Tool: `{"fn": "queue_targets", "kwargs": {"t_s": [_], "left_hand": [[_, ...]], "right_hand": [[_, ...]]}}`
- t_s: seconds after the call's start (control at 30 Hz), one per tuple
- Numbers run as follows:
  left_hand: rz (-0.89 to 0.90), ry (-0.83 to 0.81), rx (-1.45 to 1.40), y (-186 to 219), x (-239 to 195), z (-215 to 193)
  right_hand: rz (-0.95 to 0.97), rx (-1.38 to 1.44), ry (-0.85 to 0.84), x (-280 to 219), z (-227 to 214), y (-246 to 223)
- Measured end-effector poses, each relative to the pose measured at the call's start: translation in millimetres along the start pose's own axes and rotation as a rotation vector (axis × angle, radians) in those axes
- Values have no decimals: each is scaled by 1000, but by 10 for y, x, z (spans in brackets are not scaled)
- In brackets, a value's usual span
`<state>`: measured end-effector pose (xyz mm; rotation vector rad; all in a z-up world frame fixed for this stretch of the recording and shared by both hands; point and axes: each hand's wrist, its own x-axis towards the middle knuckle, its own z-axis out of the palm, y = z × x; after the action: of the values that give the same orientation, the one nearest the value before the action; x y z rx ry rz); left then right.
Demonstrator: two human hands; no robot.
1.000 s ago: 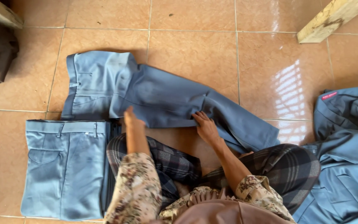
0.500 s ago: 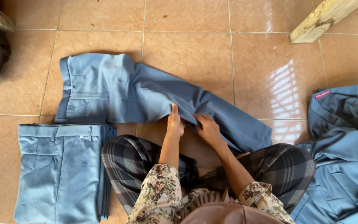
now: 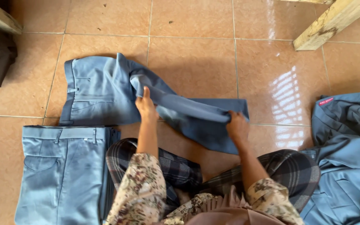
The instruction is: The person sits on a tiled floor and folds several pairs of blue trousers by hand. They smooth each pair, fold the legs together, and then fold the garment into a compact rectangle, stacking the finished items to the side.
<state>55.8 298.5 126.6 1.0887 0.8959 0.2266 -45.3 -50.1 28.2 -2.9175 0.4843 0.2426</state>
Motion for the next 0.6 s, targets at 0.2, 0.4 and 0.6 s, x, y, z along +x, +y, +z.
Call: {"fn": "queue_targets", "kwargs": {"t_s": [0.2, 0.4, 0.6], "left_hand": [[240, -40, -12, 686, 661, -35], [306, 48, -69, 637, 836, -525], [55, 69, 431, -588, 1272, -1290]], "right_hand": [[-385, 107, 469, 761, -1131, 180], [-565, 89, 620, 438, -1525, 232], [-412, -107, 174, 507, -28, 804]]}}
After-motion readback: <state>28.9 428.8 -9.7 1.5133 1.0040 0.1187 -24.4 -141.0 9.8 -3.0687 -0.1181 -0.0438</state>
